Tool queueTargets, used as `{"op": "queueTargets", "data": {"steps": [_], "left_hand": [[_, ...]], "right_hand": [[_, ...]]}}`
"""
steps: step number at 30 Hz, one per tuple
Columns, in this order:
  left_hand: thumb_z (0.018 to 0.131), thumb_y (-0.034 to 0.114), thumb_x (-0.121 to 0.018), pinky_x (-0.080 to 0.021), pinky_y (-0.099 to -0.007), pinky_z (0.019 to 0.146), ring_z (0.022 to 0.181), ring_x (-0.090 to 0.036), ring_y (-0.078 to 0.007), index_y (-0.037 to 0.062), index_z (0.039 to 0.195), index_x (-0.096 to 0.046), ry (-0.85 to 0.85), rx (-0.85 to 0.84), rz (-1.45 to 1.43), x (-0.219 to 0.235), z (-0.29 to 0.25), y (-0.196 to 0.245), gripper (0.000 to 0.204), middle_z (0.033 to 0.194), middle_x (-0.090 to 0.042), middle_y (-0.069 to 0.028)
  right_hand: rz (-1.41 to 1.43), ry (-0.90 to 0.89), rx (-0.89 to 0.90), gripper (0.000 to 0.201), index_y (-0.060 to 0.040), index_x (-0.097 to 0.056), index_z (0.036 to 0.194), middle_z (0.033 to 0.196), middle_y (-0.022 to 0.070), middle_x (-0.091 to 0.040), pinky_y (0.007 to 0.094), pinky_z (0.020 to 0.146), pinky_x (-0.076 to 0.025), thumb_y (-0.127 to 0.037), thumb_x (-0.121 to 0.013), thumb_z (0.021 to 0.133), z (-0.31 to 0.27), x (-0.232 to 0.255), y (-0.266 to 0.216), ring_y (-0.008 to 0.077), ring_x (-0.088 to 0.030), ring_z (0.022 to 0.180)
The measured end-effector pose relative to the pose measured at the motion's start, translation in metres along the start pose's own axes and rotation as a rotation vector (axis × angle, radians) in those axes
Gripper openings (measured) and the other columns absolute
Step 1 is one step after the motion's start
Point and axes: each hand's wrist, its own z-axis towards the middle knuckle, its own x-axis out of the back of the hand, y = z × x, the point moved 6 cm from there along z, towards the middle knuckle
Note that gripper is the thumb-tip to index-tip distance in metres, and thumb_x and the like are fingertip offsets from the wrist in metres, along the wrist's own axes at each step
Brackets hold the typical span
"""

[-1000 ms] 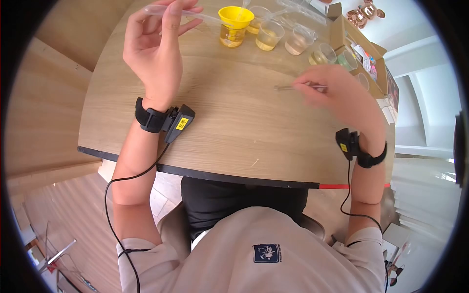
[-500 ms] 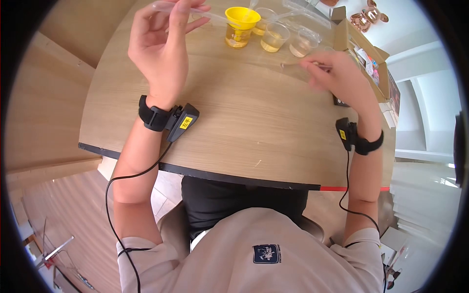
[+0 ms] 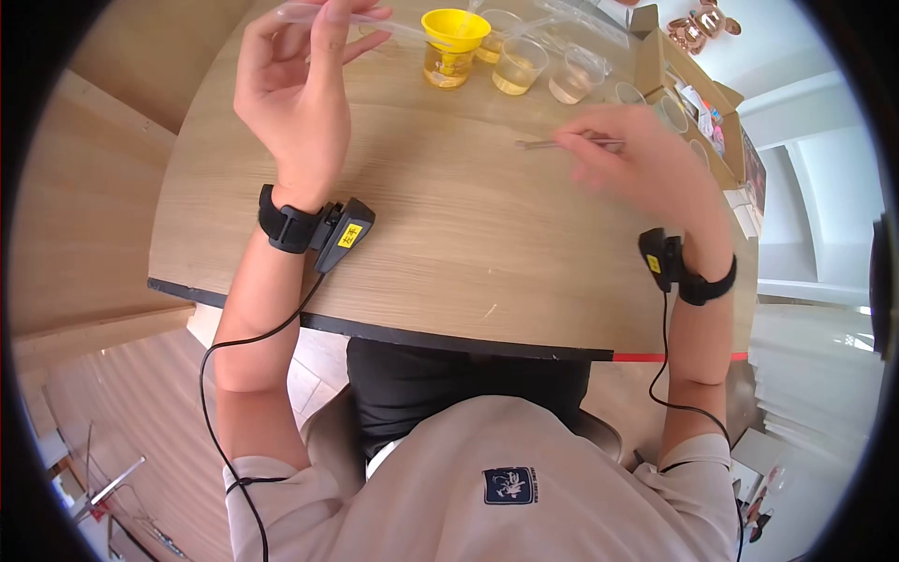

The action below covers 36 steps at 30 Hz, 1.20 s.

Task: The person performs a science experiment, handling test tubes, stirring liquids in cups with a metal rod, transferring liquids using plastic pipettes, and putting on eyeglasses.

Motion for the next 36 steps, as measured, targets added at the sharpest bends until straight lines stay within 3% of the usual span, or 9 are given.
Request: {"op": "queueTargets", "data": {"steps": [2,8,14,21,24,26,30,33,36], "left_hand": [[0.103,0.008,-0.056,-0.066,-0.0484,0.080,0.101,-0.071,-0.0375,-0.0064,0.111,-0.053,-0.002,0.009,0.039,0.001,0.002,0.002,0.017,0.108,-0.068,-0.0248],[0.104,0.008,-0.054,-0.066,-0.0483,0.081,0.101,-0.071,-0.0374,-0.0060,0.113,-0.051,-0.002,0.029,0.071,-0.003,-0.001,0.002,0.017,0.107,-0.068,-0.0260],[0.104,0.009,-0.053,-0.066,-0.0482,0.081,0.102,-0.071,-0.0378,-0.0062,0.112,-0.051,0.002,0.007,0.069,-0.002,0.000,0.001,0.018,0.106,-0.068,-0.0249],[0.104,0.010,-0.054,-0.066,-0.0471,0.080,0.102,-0.071,-0.0371,-0.0061,0.112,-0.051,-0.004,-0.001,0.077,-0.004,0.000,0.003,0.018,0.106,-0.069,-0.0259],[0.104,0.010,-0.054,-0.066,-0.0467,0.080,0.101,-0.071,-0.0366,-0.0063,0.113,-0.051,-0.008,0.025,0.081,-0.003,-0.001,0.001,0.018,0.106,-0.069,-0.0265],[0.104,0.010,-0.054,-0.066,-0.0466,0.081,0.101,-0.071,-0.0365,-0.0064,0.113,-0.051,-0.017,0.030,0.089,-0.004,-0.002,0.002,0.019,0.106,-0.069,-0.0268],[0.104,0.009,-0.054,-0.066,-0.0466,0.081,0.101,-0.071,-0.0364,-0.0067,0.114,-0.051,-0.003,0.022,0.079,-0.002,-0.001,0.001,0.019,0.107,-0.069,-0.0272],[0.104,0.009,-0.054,-0.066,-0.0471,0.082,0.101,-0.071,-0.0365,-0.0066,0.114,-0.051,-0.018,0.027,0.056,-0.002,-0.001,0.000,0.019,0.106,-0.069,-0.0264],[0.104,0.009,-0.054,-0.066,-0.0477,0.082,0.102,-0.071,-0.0367,-0.0065,0.113,-0.052,-0.006,0.013,0.092,-0.002,0.000,0.002,0.018,0.106,-0.069,-0.0258]], "right_hand": [[-0.202,-0.035,0.006,0.021,0.0007,-0.070,0.101,0.074,0.0105,-0.068,0.0303,0.064,-0.052,-0.018,-0.065,0.096,-0.002,0.008,0.004,0.0168,-0.063,0.063],[-0.150,0.086,0.027,0.022,0.0035,-0.069,0.107,0.083,0.0068,-0.068,0.0259,0.063,-0.053,-0.016,-0.063,0.098,0.018,0.015,0.002,0.0123,-0.066,0.069],[-0.256,0.021,-0.001,0.026,0.0031,-0.069,0.111,0.087,0.0070,-0.068,0.0262,0.065,-0.056,-0.019,-0.063,0.099,0.028,0.015,0.019,0.0135,-0.068,0.072],[-0.078,0.057,-0.105,0.025,0.0023,-0.070,0.110,0.086,0.0053,-0.068,0.0263,0.068,-0.058,-0.019,-0.063,0.100,0.022,0.018,0.022,0.0136,-0.069,0.073],[-0.063,0.024,-0.027,0.025,0.0035,-0.070,0.108,0.083,0.0048,-0.068,0.0267,0.067,-0.057,-0.019,-0.062,0.100,0.026,0.009,0.019,0.0136,-0.069,0.072],[-0.158,0.124,0.010,0.025,0.0045,-0.068,0.099,0.075,0.0154,-0.068,0.0334,0.061,-0.053,-0.020,-0.064,0.097,0.026,0.016,0.025,0.0202,-0.070,0.064],[-0.180,0.083,0.093,0.024,0.0046,-0.067,0.095,0.073,0.0177,-0.066,0.0344,0.061,-0.051,-0.019,-0.063,0.096,0.023,0.003,0.011,0.0229,-0.069,0.064],[-0.346,0.236,0.258,0.024,0.0038,-0.067,0.095,0.075,0.0173,-0.067,0.0346,0.063,-0.051,-0.019,-0.062,0.097,0.028,0.007,0.010,0.0261,-0.068,0.064],[-0.441,0.048,0.068,0.023,0.0056,-0.067,0.104,0.085,0.0087,-0.067,0.0275,0.065,-0.054,-0.017,-0.062,0.098,0.025,0.007,0.007,0.0141,-0.068,0.072]]}}
